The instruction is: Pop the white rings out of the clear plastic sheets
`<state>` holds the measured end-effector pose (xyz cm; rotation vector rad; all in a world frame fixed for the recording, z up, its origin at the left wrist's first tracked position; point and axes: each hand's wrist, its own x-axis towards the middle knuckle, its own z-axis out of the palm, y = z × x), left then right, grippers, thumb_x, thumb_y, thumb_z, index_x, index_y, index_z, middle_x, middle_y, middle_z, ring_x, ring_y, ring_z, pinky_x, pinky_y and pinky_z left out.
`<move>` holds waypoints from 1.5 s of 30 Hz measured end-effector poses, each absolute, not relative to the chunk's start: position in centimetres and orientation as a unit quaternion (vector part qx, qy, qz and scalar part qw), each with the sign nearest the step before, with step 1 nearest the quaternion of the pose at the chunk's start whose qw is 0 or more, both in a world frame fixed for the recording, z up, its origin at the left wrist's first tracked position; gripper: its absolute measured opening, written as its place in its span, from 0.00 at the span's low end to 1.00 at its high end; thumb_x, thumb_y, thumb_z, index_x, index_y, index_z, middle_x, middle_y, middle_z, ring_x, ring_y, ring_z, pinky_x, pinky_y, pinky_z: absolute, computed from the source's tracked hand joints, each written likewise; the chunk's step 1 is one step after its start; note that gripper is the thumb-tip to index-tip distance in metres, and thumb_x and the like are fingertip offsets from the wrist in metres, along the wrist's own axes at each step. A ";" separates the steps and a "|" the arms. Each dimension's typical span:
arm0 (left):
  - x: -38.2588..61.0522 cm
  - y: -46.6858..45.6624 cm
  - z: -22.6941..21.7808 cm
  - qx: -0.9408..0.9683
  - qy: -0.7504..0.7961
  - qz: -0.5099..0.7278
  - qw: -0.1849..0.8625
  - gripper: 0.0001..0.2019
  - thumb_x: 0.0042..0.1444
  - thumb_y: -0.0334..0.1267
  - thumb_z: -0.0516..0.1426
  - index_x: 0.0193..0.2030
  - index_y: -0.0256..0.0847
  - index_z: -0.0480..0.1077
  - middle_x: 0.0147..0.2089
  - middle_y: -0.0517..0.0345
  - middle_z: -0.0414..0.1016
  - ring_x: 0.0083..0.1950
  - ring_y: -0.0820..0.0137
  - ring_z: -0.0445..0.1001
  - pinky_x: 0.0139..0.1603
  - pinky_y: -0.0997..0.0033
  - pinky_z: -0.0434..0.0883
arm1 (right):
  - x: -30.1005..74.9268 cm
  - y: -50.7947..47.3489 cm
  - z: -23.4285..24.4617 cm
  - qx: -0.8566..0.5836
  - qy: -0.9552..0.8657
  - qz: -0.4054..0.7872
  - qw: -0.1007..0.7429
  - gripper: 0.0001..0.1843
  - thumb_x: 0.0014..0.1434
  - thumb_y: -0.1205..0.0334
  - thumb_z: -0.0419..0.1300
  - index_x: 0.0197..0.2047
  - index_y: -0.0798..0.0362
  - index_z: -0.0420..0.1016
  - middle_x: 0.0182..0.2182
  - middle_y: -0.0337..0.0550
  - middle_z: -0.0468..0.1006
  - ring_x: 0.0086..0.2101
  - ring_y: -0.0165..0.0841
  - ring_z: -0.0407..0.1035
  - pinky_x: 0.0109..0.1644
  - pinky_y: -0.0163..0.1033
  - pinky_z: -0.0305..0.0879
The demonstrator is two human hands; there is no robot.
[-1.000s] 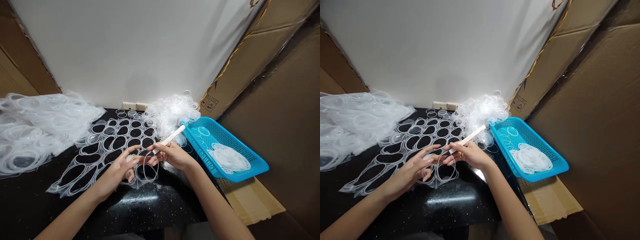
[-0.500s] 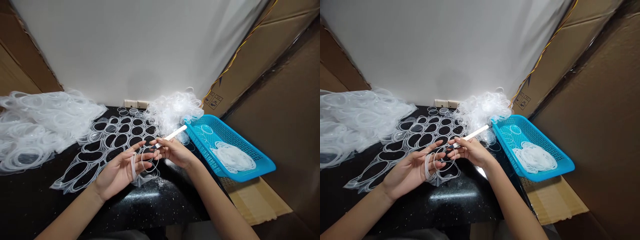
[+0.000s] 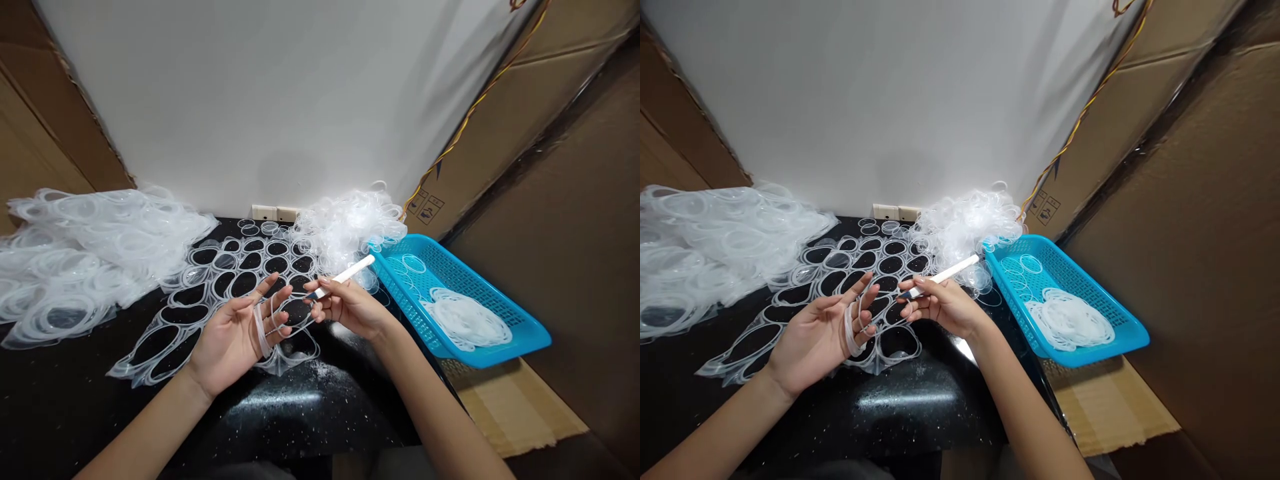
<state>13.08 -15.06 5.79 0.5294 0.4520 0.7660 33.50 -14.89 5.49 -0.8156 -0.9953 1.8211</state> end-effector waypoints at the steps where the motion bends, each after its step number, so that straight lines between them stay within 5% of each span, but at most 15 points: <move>1: 13.1 -15.1 5.8 0.272 0.220 0.368 0.861 0.20 0.55 0.38 0.46 0.56 0.48 0.59 0.49 0.59 0.72 0.38 0.73 0.75 0.43 0.68 0.70 | 33.4 -14.9 5.5 -0.334 -0.398 0.733 0.439 0.12 0.54 0.58 0.58 0.36 0.58 0.73 0.28 0.43 0.76 0.25 0.25 0.71 0.30 0.30 0.68; 6: 13.1 -15.2 5.9 0.342 0.216 0.380 0.832 0.24 0.57 0.47 0.41 0.61 0.51 0.50 0.59 0.54 0.63 0.54 0.60 0.67 0.45 0.57 0.69 | 33.2 -14.8 5.2 -0.344 -0.389 0.733 0.439 0.12 0.54 0.58 0.58 0.36 0.58 0.74 0.24 0.40 0.74 0.24 0.24 0.69 0.30 0.30 0.66; 13: 13.1 -15.4 5.8 0.352 0.201 0.378 0.833 0.25 0.57 0.49 0.39 0.62 0.54 0.49 0.62 0.55 0.58 0.53 0.54 0.67 0.34 0.56 0.72 | 33.0 -14.7 4.8 -0.348 -0.380 0.737 0.437 0.12 0.53 0.57 0.60 0.36 0.58 0.75 0.21 0.37 0.72 0.21 0.21 0.66 0.29 0.28 0.63; 17: 12.5 -14.9 6.5 0.329 0.209 0.410 0.824 0.21 0.58 0.44 0.42 0.58 0.50 0.58 0.53 0.54 0.69 0.38 0.67 0.74 0.24 0.73 0.71 | 33.2 -14.4 4.7 -0.380 -0.400 0.700 0.454 0.14 0.51 0.55 0.61 0.35 0.58 0.75 0.25 0.41 0.75 0.22 0.22 0.67 0.29 0.30 0.63; 21: 11.7 -13.7 9.4 0.294 0.154 0.544 0.771 0.18 0.59 0.32 0.41 0.51 0.47 0.65 0.33 0.63 0.73 0.14 0.85 0.56 0.08 0.87 0.50 | 34.2 -13.5 4.2 -0.470 -0.422 0.548 0.548 0.17 0.49 0.51 0.60 0.34 0.57 0.75 0.27 0.43 0.76 0.25 0.26 0.68 0.30 0.31 0.63; 24: 12.4 -11.7 12.2 0.390 0.149 0.599 0.684 0.18 0.58 0.31 0.43 0.49 0.50 0.66 0.30 0.67 0.72 0.13 0.84 0.49 0.10 0.84 0.49 | 35.2 -12.7 3.4 -0.549 -0.470 0.390 0.571 0.20 0.51 0.48 0.57 0.35 0.58 0.76 0.25 0.44 0.76 0.27 0.30 0.70 0.31 0.33 0.64; 27: 14.5 -8.3 14.1 0.570 0.187 0.581 0.551 0.16 0.56 0.35 0.46 0.49 0.48 0.66 0.34 0.63 0.73 0.16 0.82 0.54 0.14 0.79 0.52 | 35.5 -12.2 2.4 -0.604 -0.542 0.284 0.511 0.23 0.55 0.47 0.52 0.37 0.58 0.76 0.25 0.44 0.76 0.30 0.34 0.71 0.34 0.36 0.64; 31: 17.9 -3.4 14.0 0.849 0.296 0.355 0.256 0.20 0.57 0.35 0.41 0.52 0.35 0.64 0.41 0.49 0.74 0.19 0.80 0.60 0.18 0.76 0.56 | 35.0 -11.9 1.6 -0.625 -0.604 0.245 0.431 0.16 0.56 0.54 0.53 0.34 0.55 0.76 0.28 0.44 0.78 0.33 0.36 0.72 0.39 0.38 0.65; 34: 18.8 -2.0 11.7 0.932 0.289 0.205 0.072 0.16 0.55 0.35 0.45 0.44 0.38 0.70 0.35 0.53 0.76 0.25 0.76 0.66 0.26 0.74 0.60 | 34.8 -12.0 1.6 -0.625 -0.609 0.251 0.419 0.11 0.55 0.59 0.55 0.31 0.54 0.76 0.30 0.43 0.78 0.34 0.35 0.72 0.40 0.37 0.64; 37: 17.8 -3.2 8.4 0.957 0.252 0.143 0.031 0.11 0.50 0.34 0.50 0.36 0.41 0.73 0.30 0.57 0.76 0.28 0.72 0.69 0.27 0.74 0.59 | 34.7 -12.2 1.8 -0.624 -0.616 0.237 0.418 0.10 0.56 0.60 0.55 0.33 0.54 0.76 0.31 0.43 0.78 0.35 0.34 0.72 0.41 0.38 0.64; 42: 15.2 -7.1 3.5 0.984 0.147 0.060 -0.077 0.15 0.53 0.32 0.48 0.45 0.37 0.70 0.27 0.55 0.76 0.21 0.72 0.70 0.20 0.74 0.58 | 33.8 -12.6 1.3 -0.567 -0.667 0.249 0.415 0.10 0.57 0.60 0.55 0.35 0.56 0.75 0.32 0.44 0.77 0.35 0.32 0.70 0.41 0.38 0.65; 45: 14.9 -8.5 2.0 0.975 0.136 0.074 -0.157 0.15 0.55 0.33 0.48 0.46 0.34 0.70 0.39 0.46 0.77 0.19 0.72 0.70 0.17 0.73 0.59 | 33.3 -12.5 1.0 -0.545 -0.678 0.290 0.399 0.09 0.57 0.62 0.55 0.36 0.55 0.75 0.34 0.44 0.76 0.36 0.31 0.70 0.42 0.37 0.66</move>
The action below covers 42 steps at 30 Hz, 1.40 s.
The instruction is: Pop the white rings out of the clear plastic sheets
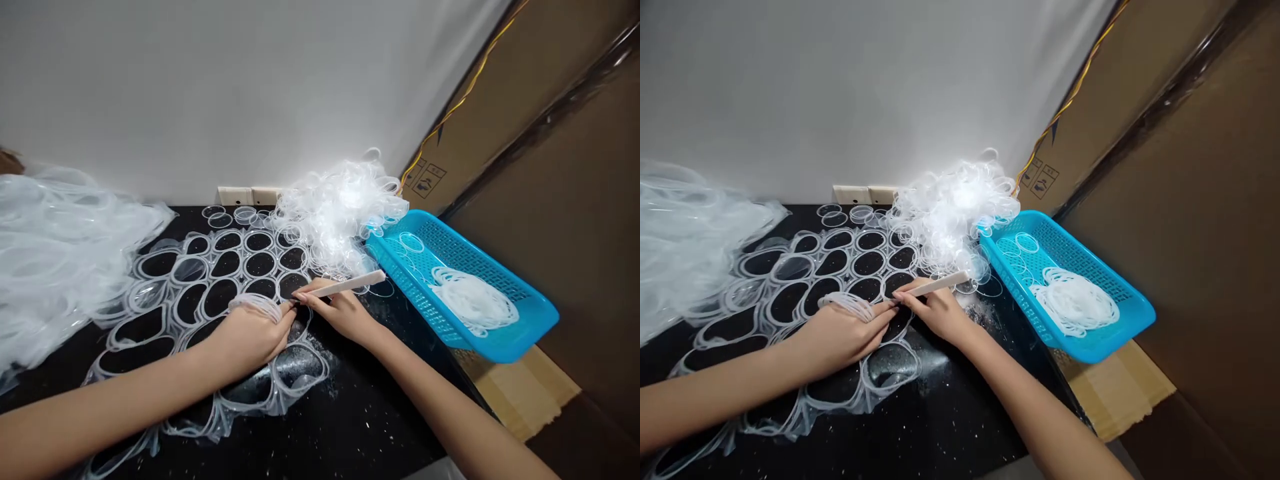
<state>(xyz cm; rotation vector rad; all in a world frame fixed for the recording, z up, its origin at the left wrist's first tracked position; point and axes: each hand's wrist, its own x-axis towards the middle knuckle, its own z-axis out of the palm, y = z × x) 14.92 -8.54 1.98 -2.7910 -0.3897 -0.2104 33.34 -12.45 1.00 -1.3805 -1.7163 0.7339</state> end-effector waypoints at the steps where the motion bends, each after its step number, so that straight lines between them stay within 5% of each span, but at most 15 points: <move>1: 15.0 -8.8 1.7 -0.972 -0.142 -0.079 0.172 0.15 0.55 0.33 0.48 0.47 0.33 0.70 0.43 0.44 0.76 0.20 0.71 0.71 0.16 0.72 0.59 | 33.4 -12.3 1.1 -0.546 -0.676 0.304 0.391 0.09 0.57 0.62 0.55 0.36 0.55 0.75 0.34 0.43 0.76 0.36 0.30 0.70 0.42 0.37 0.66; 9: 14.7 -9.6 1.1 -0.963 -0.173 -0.075 0.191 0.18 0.57 0.33 0.46 0.51 0.32 0.68 0.51 0.46 0.72 0.33 0.64 0.73 0.27 0.67 0.65 | 34.6 -9.8 2.8 -0.511 -0.699 0.409 0.288 0.09 0.58 0.62 0.54 0.38 0.55 0.74 0.36 0.43 0.76 0.38 0.29 0.69 0.45 0.36 0.66; 22: 14.6 -9.1 0.0 -0.967 -0.219 -0.116 0.066 0.16 0.52 0.33 0.50 0.46 0.36 0.72 0.49 0.52 0.74 0.24 0.72 0.64 0.21 0.68 0.53 | 34.9 -9.8 1.9 -0.501 -0.698 0.425 0.286 0.09 0.60 0.64 0.53 0.40 0.56 0.73 0.35 0.43 0.74 0.38 0.28 0.68 0.44 0.35 0.67; 27: 14.6 -9.0 -0.3 -0.969 -0.208 -0.129 0.040 0.17 0.53 0.32 0.48 0.46 0.34 0.72 0.48 0.50 0.74 0.25 0.71 0.65 0.23 0.68 0.55 | 34.8 -10.0 1.9 -0.491 -0.755 0.347 0.261 0.10 0.59 0.66 0.53 0.41 0.59 0.74 0.33 0.46 0.72 0.35 0.29 0.67 0.38 0.35 0.68; 34: 14.5 -9.3 -0.8 -0.966 -0.225 -0.125 0.015 0.21 0.53 0.33 0.45 0.52 0.28 0.66 0.52 0.40 0.69 0.31 0.65 0.67 0.30 0.65 0.60 | 33.8 -10.6 1.6 -0.473 -0.830 0.211 0.207 0.15 0.63 0.63 0.47 0.46 0.56 0.71 0.40 0.49 0.73 0.40 0.32 0.68 0.44 0.38 0.68; 42: 14.3 -9.9 -0.4 -0.966 -0.227 -0.123 0.013 0.21 0.54 0.30 0.45 0.53 0.33 0.65 0.54 0.49 0.70 0.35 0.67 0.68 0.35 0.64 0.60 | 35.2 -9.9 0.2 -0.526 -0.805 0.043 0.272 0.14 0.61 0.67 0.49 0.48 0.54 0.69 0.43 0.49 0.73 0.43 0.33 0.68 0.45 0.40 0.68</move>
